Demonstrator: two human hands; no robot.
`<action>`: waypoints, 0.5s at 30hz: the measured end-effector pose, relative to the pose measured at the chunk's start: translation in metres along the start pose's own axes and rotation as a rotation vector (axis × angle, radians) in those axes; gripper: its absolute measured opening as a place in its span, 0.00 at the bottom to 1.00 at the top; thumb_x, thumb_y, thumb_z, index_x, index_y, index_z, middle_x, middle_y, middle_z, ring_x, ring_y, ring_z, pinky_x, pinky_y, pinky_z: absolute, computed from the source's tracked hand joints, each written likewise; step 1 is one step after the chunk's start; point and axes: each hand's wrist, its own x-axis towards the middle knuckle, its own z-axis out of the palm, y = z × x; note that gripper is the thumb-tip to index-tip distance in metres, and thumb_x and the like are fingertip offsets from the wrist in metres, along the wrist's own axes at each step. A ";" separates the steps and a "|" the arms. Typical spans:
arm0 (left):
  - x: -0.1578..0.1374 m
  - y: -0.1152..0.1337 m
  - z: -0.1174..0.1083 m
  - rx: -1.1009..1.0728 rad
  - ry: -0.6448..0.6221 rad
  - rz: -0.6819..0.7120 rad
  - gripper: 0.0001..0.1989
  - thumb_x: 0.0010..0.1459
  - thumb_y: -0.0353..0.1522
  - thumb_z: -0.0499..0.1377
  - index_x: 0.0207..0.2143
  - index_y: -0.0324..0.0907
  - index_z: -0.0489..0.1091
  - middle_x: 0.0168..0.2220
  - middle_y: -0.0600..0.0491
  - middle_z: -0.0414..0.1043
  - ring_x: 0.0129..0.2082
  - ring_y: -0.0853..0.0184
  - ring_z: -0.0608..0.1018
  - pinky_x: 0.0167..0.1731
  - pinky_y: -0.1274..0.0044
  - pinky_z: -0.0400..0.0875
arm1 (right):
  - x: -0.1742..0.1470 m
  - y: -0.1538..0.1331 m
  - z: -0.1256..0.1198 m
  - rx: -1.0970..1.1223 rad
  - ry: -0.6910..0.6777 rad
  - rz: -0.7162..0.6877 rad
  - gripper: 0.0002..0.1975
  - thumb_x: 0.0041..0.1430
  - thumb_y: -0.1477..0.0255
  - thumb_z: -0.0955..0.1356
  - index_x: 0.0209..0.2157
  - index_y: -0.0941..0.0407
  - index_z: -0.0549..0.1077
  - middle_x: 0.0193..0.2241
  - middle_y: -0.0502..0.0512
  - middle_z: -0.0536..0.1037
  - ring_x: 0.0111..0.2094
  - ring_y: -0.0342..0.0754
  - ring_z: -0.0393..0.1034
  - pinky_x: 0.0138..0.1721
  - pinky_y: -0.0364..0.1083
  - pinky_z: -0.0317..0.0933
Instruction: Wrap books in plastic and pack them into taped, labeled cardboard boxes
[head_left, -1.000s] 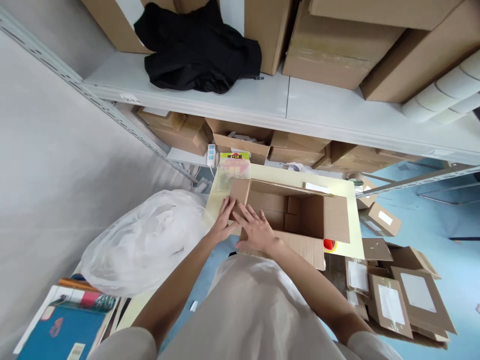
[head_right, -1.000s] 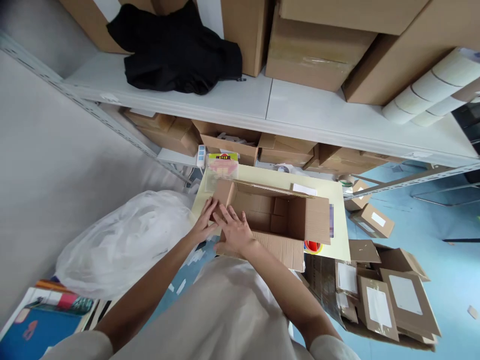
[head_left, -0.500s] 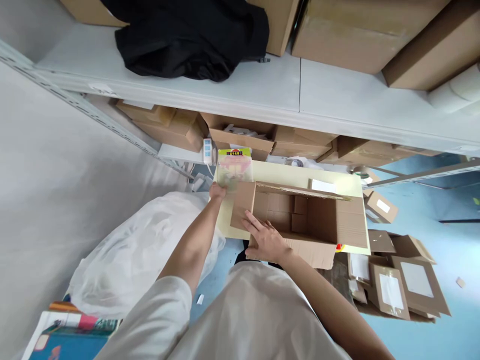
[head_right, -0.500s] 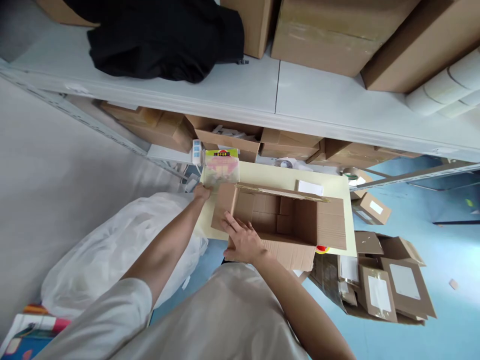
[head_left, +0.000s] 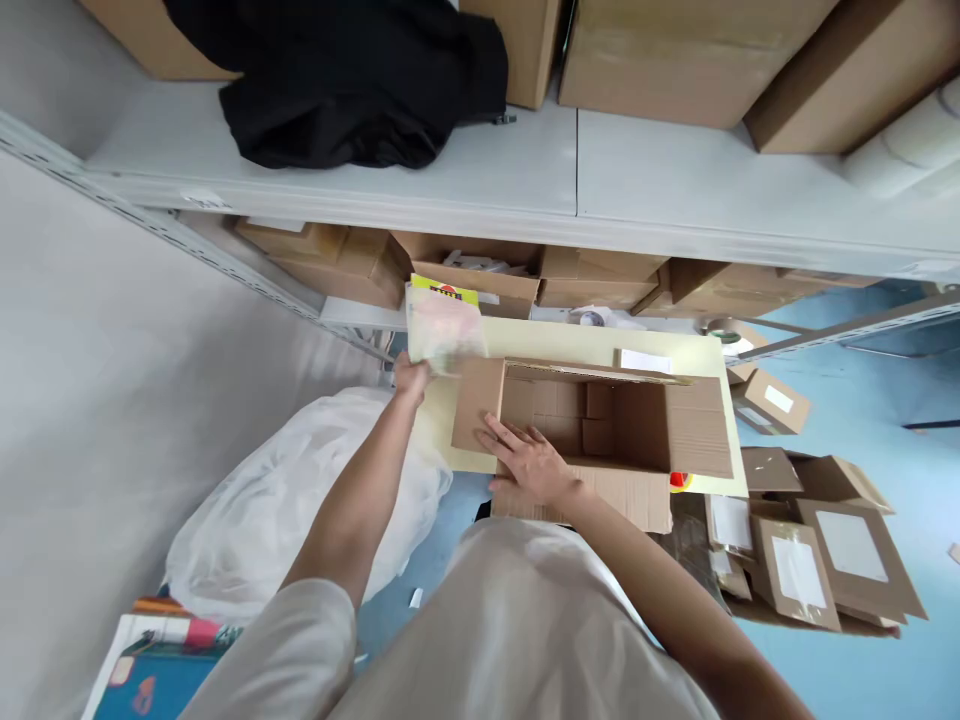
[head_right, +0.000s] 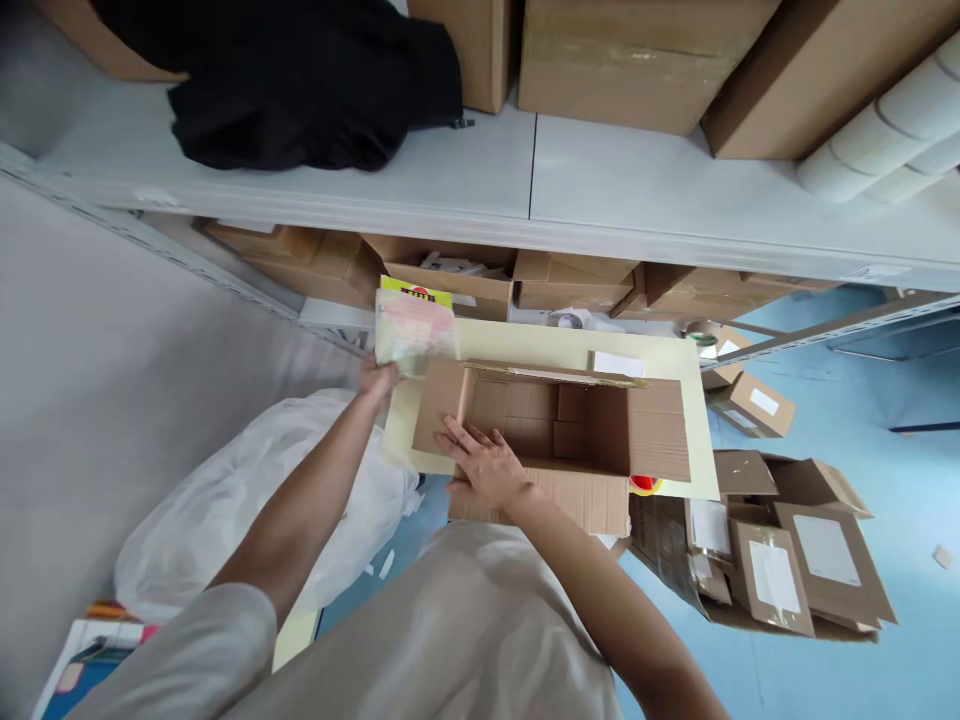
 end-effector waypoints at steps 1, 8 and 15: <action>-0.005 0.009 -0.013 -0.032 0.019 0.016 0.21 0.49 0.25 0.57 0.48 0.41 0.65 0.42 0.48 0.75 0.36 0.66 0.79 0.31 0.75 0.76 | 0.000 -0.001 -0.002 -0.025 0.013 -0.004 0.34 0.61 0.61 0.65 0.66 0.50 0.52 0.69 0.55 0.41 0.61 0.60 0.58 0.57 0.61 0.57; -0.064 0.072 -0.107 -0.218 0.063 0.104 0.15 0.43 0.25 0.60 0.37 0.42 0.68 0.34 0.53 0.76 0.30 0.68 0.79 0.23 0.81 0.75 | -0.028 -0.004 -0.028 -0.073 0.155 0.062 0.29 0.64 0.61 0.62 0.65 0.51 0.55 0.68 0.59 0.50 0.58 0.58 0.63 0.57 0.58 0.57; -0.132 0.122 -0.181 -0.200 0.028 0.135 0.10 0.39 0.23 0.63 0.26 0.43 0.69 0.25 0.59 0.76 0.26 0.70 0.78 0.18 0.85 0.72 | -0.152 0.064 -0.021 -0.163 0.442 0.721 0.50 0.52 0.50 0.67 0.67 0.62 0.45 0.67 0.73 0.47 0.67 0.68 0.39 0.61 0.67 0.42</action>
